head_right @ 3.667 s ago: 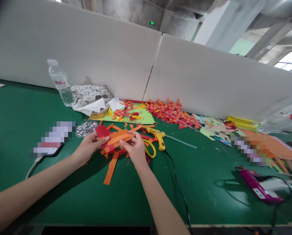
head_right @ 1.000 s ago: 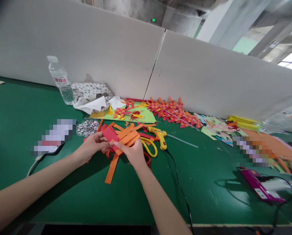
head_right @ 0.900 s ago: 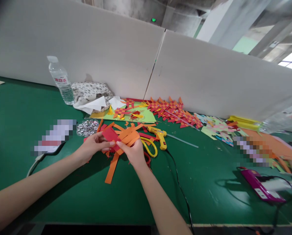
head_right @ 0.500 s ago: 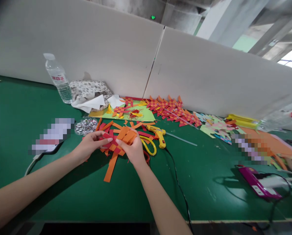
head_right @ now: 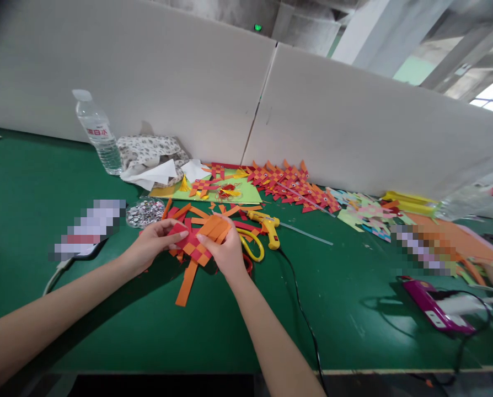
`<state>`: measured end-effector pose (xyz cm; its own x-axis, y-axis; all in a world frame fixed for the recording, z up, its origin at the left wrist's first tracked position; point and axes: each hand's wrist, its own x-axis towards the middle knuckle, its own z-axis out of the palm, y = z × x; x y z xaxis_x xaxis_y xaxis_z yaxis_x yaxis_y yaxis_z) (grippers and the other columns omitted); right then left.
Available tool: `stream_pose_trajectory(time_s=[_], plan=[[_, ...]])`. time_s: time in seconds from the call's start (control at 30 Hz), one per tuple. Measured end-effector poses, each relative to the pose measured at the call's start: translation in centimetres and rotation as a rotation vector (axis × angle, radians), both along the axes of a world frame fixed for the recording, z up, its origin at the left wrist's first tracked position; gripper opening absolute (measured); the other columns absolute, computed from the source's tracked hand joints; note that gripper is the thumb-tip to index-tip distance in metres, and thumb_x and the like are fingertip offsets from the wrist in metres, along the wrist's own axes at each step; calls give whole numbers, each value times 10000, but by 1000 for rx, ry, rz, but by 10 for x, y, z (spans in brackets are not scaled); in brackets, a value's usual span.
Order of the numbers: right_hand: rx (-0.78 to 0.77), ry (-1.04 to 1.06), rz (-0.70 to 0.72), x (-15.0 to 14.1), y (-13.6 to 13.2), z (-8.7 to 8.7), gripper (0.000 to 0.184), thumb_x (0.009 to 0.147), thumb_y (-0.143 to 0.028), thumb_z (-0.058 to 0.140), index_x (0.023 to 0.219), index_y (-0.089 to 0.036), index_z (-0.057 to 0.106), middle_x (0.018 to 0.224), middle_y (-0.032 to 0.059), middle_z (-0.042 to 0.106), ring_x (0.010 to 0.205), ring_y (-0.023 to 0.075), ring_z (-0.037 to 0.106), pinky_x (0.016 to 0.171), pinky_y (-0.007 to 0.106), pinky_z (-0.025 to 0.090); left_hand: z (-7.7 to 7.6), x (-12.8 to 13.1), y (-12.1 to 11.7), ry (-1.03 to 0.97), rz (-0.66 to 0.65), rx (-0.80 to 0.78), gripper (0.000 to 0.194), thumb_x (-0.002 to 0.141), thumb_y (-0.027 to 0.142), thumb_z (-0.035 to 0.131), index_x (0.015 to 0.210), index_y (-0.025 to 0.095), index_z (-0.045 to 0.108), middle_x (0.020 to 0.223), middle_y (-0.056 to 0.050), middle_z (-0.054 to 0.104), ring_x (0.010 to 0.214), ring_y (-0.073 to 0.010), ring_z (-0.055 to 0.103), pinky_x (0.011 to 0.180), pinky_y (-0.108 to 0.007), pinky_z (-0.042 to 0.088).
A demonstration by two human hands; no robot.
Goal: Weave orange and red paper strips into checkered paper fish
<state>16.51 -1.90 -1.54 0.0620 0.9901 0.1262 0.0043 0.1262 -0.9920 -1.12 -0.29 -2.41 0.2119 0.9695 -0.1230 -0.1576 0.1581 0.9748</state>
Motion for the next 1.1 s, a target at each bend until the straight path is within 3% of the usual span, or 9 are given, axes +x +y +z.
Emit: stream_pose_trajectory(time_s=[0.2,0.37,0.5,0.67,0.8,0.93,1.1], plan=[[-25,24,20,-1,-1,3,600,609,-294,757,1139,-236,482,928,17,626,835,183,614,775,330,508,4,0,-1,-2,17,-31,284,625,325,755,815,180,602,807,-11,663,699,-125,635,589,-211,517],[-16,21,29,-3,-1,2,637,608,-280,759,1173,-227,470,955,27,638,831,180,624,764,320,512,7,1,-4,55,-47,-20,358,591,315,781,873,190,601,805,2,654,693,-118,629,586,-205,508],[1,28,13,-3,-1,0,648,598,-275,768,1174,-230,476,970,33,651,861,193,636,783,328,514,5,2,-4,64,-90,6,319,594,297,782,810,174,583,749,13,637,663,-102,610,579,-192,495],[-78,167,33,-3,1,2,767,598,-290,768,1261,-231,387,954,55,694,895,224,661,814,379,516,5,1,-2,-7,17,-10,304,601,290,778,786,170,570,707,27,629,619,-87,600,587,-191,492],[-75,146,14,-2,2,3,827,613,-273,756,1321,-218,333,807,10,700,790,194,670,786,366,517,7,0,-1,-33,87,-52,336,564,292,797,765,177,553,709,34,635,639,-106,623,618,-219,503],[-39,85,-9,0,2,1,802,636,-262,736,1334,-218,344,690,-31,673,662,160,650,694,319,520,6,0,-2,57,24,-6,327,570,304,791,784,182,576,733,23,650,662,-121,633,640,-229,492],[-22,86,109,-1,1,0,825,651,-245,725,1364,-241,311,811,11,703,782,185,670,763,347,521,3,1,-2,105,-93,9,341,588,338,776,836,175,609,891,-41,693,859,-183,649,804,-296,487]])
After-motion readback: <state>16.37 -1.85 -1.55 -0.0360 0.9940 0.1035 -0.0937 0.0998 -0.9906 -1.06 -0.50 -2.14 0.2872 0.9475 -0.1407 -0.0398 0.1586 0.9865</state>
